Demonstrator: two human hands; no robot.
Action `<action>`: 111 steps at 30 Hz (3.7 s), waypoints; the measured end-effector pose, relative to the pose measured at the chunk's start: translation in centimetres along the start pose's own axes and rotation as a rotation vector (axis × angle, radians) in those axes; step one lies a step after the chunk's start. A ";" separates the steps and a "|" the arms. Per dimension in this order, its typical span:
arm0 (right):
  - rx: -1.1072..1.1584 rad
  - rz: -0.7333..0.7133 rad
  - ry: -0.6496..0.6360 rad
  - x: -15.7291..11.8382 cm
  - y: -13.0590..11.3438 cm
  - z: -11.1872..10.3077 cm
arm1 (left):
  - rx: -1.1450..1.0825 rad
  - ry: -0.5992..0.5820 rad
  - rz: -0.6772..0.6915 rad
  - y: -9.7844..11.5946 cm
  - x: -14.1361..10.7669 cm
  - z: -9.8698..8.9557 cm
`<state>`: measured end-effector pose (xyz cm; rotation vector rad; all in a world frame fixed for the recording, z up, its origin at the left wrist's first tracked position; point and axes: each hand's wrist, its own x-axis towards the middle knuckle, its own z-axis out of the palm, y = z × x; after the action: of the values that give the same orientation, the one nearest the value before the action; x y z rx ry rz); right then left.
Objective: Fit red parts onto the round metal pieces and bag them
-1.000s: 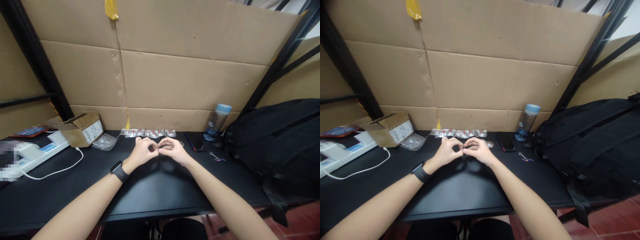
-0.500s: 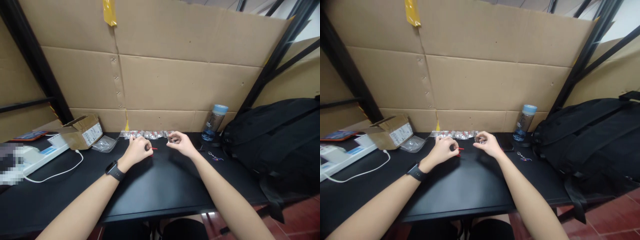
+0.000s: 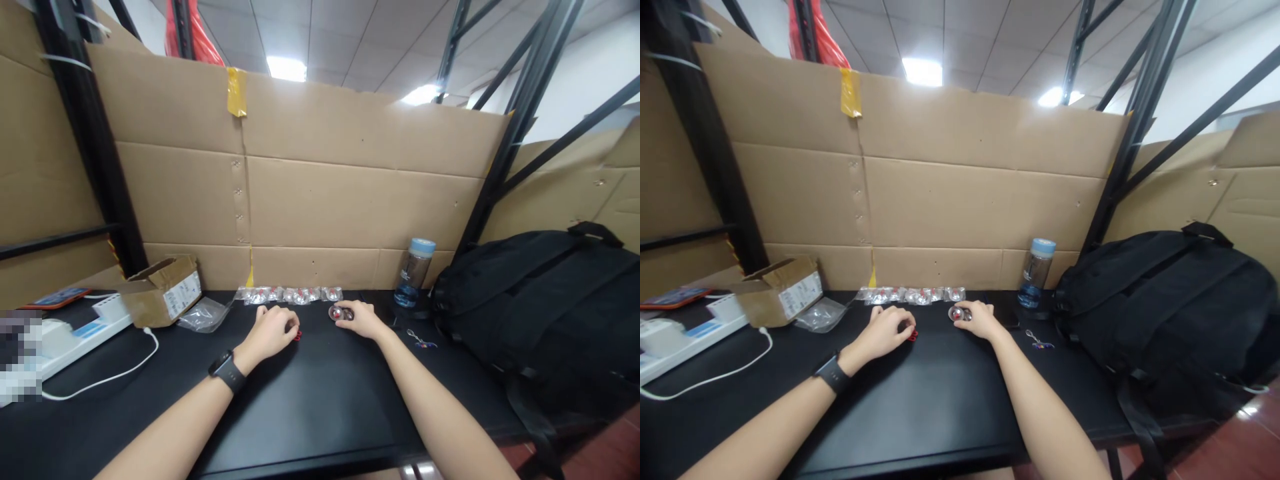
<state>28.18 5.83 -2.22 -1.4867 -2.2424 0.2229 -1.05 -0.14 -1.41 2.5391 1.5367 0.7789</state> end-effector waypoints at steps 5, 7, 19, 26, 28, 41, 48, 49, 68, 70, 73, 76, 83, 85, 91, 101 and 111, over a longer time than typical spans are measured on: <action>-0.014 -0.114 0.085 0.1 -1.7 0.4 | -0.086 0.040 0.008 0.5 0.0 0.4; 0.099 -0.193 0.180 0.1 -2.3 0.8 | -0.135 0.084 0.012 0.7 0.0 0.4; 0.477 -0.335 0.244 -2.0 -7.1 1.3 | -0.261 0.148 0.307 3.0 -0.1 -0.3; 0.608 -0.341 0.284 -2.0 -7.5 1.5 | -0.603 0.208 0.201 2.3 0.7 1.3; 0.702 -0.334 0.260 -2.0 -7.9 1.9 | -0.574 0.224 0.186 2.3 0.7 1.3; 1.234 -0.142 0.091 -1.3 -8.1 4.1 | -0.418 0.188 0.094 2.9 0.3 0.7; 1.045 -0.197 0.072 -1.3 -8.2 3.9 | -0.334 0.183 0.060 2.5 0.0 1.8; 1.005 -0.201 0.072 -1.3 -8.2 3.8 | -0.326 0.182 0.049 2.5 0.0 1.8; 0.122 0.064 0.151 0.1 2.7 0.1 | -0.141 -0.013 0.043 -1.1 0.2 0.6; 0.121 0.059 0.104 0.0 2.9 0.3 | -0.108 0.019 0.021 -1.6 0.3 0.6; 0.097 0.055 0.080 0.1 2.8 0.7 | 0.013 0.071 -0.065 -3.1 0.6 0.9; 0.065 0.044 0.068 0.1 2.6 0.8 | 0.132 0.038 -0.193 -5.0 0.8 1.6; -0.016 0.058 0.051 0.2 2.9 0.8 | 0.153 -0.098 -0.249 -6.4 0.8 3.2; -0.066 0.093 0.039 0.3 3.0 1.0 | 0.156 -0.094 -0.244 -6.2 0.9 3.2; -0.112 0.156 0.008 0.2 2.3 1.1 | 0.225 0.032 -0.240 -6.0 1.8 3.1; -0.084 0.158 -0.011 0.1 1.7 1.4 | 0.197 -0.061 -0.236 -7.0 2.2 3.6; 0.100 0.035 0.095 0.0 0.1 0.8 | 0.066 0.080 -0.221 -6.4 2.7 3.1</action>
<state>27.92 5.95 -2.97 -1.4544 -2.1006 0.2663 -3.79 5.93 -5.07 2.3513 1.8579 0.8214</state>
